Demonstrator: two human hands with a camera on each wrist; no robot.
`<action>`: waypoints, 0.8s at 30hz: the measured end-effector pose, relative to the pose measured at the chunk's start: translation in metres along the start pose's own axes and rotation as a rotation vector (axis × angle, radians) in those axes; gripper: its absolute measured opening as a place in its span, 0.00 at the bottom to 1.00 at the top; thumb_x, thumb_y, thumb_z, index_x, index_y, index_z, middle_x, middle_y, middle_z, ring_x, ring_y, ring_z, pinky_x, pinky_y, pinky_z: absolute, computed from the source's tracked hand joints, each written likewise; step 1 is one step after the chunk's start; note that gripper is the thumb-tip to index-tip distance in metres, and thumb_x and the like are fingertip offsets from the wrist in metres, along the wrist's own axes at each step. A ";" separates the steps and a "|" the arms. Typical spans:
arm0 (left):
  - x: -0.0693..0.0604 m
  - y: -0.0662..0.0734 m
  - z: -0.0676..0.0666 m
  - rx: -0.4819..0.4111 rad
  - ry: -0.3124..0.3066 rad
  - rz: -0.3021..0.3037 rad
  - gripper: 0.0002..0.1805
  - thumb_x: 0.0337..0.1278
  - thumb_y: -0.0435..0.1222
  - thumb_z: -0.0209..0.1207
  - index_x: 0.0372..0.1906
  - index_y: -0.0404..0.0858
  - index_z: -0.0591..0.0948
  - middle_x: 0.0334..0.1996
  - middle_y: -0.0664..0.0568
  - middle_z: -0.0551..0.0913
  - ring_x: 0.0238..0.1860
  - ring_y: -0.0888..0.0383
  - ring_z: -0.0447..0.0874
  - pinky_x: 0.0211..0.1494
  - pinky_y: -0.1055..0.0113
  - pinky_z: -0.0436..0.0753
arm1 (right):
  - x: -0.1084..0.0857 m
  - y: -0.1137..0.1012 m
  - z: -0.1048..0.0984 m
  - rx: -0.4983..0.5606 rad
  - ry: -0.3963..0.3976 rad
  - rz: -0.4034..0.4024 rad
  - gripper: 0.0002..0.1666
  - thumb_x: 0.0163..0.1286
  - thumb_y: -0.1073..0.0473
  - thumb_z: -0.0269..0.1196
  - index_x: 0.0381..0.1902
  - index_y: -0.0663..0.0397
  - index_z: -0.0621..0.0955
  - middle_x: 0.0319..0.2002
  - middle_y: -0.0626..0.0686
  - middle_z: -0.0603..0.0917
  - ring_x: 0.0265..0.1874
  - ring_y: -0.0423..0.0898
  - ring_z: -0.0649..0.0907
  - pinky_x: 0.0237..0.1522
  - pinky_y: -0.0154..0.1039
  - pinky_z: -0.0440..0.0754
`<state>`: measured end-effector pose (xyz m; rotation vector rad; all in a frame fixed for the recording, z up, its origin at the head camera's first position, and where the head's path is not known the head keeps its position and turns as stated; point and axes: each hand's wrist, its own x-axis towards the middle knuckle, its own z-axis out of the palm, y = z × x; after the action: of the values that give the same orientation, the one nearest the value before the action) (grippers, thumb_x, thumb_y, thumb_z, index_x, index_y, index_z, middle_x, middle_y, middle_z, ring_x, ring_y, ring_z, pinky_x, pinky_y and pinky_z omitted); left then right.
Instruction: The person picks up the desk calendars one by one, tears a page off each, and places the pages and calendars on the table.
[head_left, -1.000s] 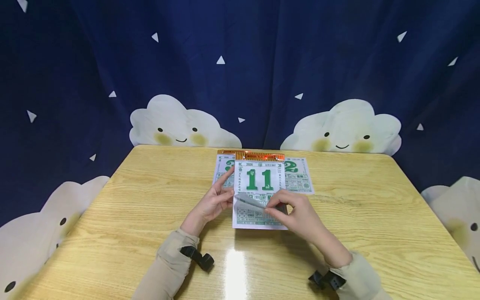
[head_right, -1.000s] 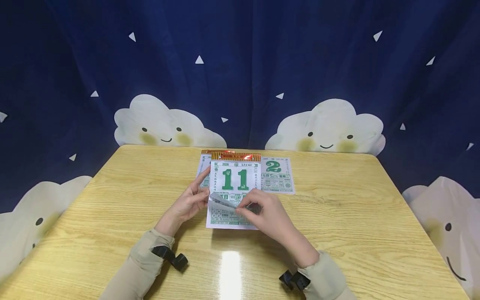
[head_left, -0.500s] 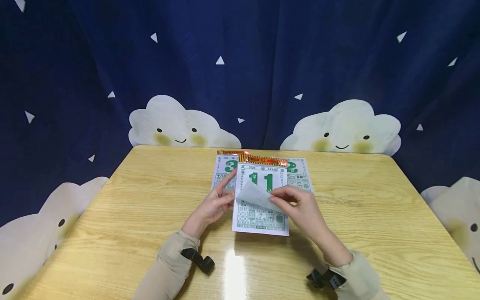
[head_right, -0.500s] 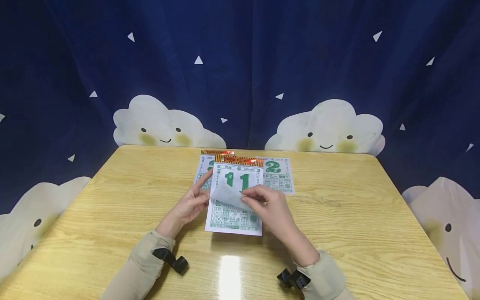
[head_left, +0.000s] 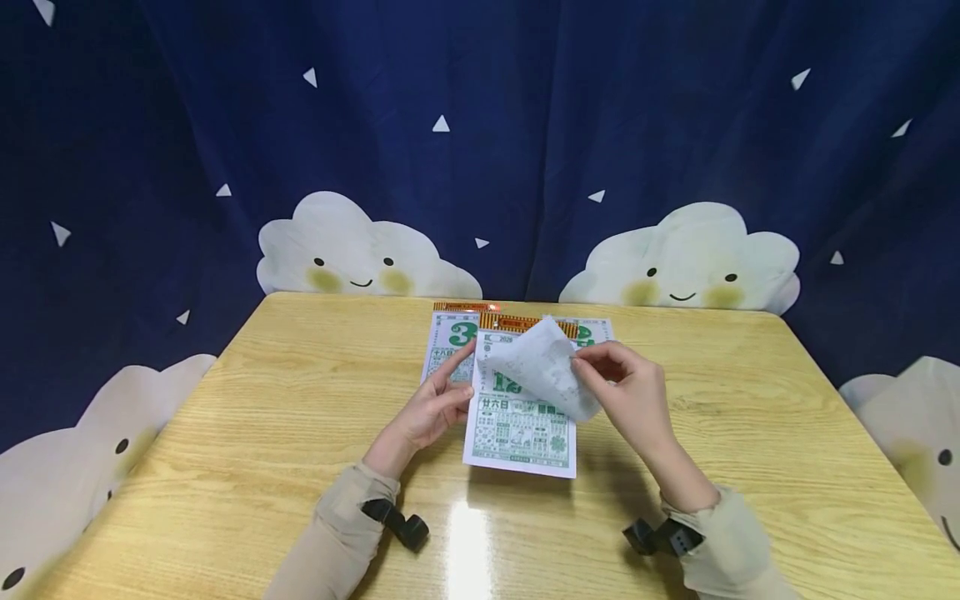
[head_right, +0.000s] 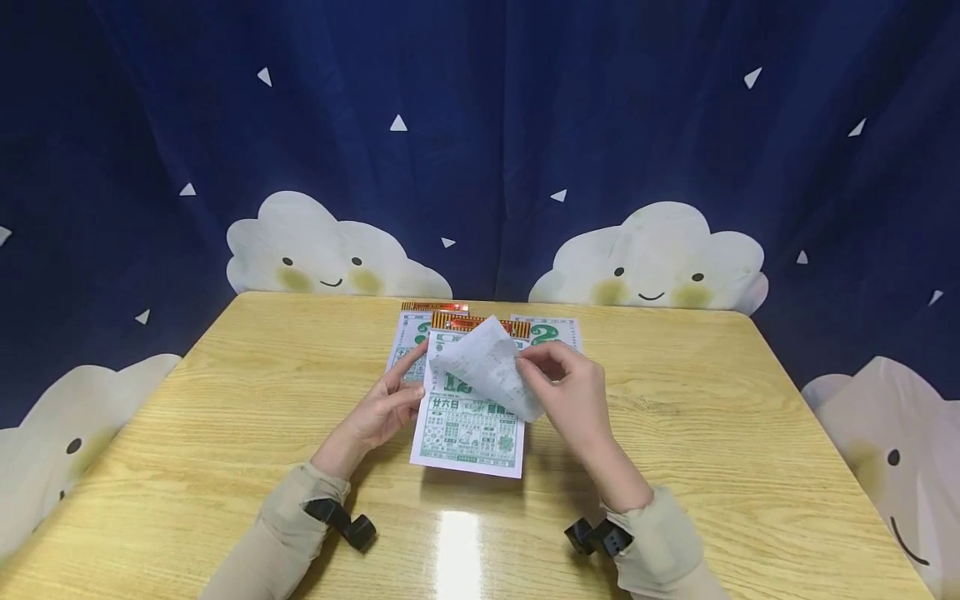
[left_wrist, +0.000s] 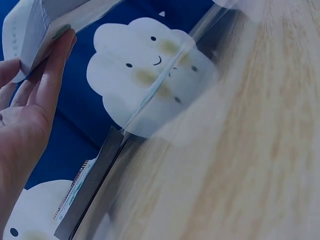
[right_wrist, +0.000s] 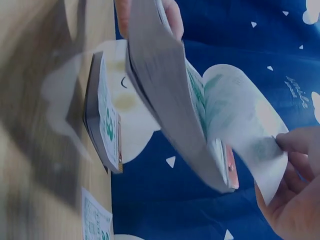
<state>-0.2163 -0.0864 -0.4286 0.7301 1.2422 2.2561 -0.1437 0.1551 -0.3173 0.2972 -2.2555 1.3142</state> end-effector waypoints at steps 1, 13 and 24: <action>0.000 0.000 0.000 0.005 0.008 -0.003 0.38 0.59 0.21 0.40 0.72 0.46 0.44 0.42 0.48 0.84 0.37 0.55 0.84 0.41 0.62 0.82 | 0.002 0.001 -0.001 -0.002 0.012 0.014 0.03 0.54 0.71 0.64 0.28 0.68 0.81 0.25 0.60 0.83 0.21 0.32 0.77 0.25 0.22 0.75; -0.001 0.004 0.003 0.056 0.063 0.003 0.39 0.57 0.22 0.42 0.72 0.45 0.45 0.41 0.50 0.84 0.35 0.55 0.85 0.36 0.63 0.83 | 0.023 0.051 -0.011 0.102 0.125 0.185 0.07 0.56 0.63 0.65 0.30 0.63 0.83 0.21 0.36 0.79 0.21 0.34 0.77 0.23 0.24 0.75; 0.000 0.005 0.002 0.076 0.100 0.002 0.38 0.56 0.21 0.42 0.71 0.45 0.48 0.39 0.50 0.84 0.33 0.56 0.85 0.36 0.64 0.83 | 0.030 0.063 -0.013 0.203 0.131 0.327 0.05 0.55 0.62 0.65 0.26 0.60 0.83 0.19 0.37 0.80 0.20 0.34 0.77 0.22 0.26 0.76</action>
<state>-0.2151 -0.0875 -0.4232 0.6522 1.3806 2.2824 -0.1918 0.2004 -0.3433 -0.0936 -2.1244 1.6818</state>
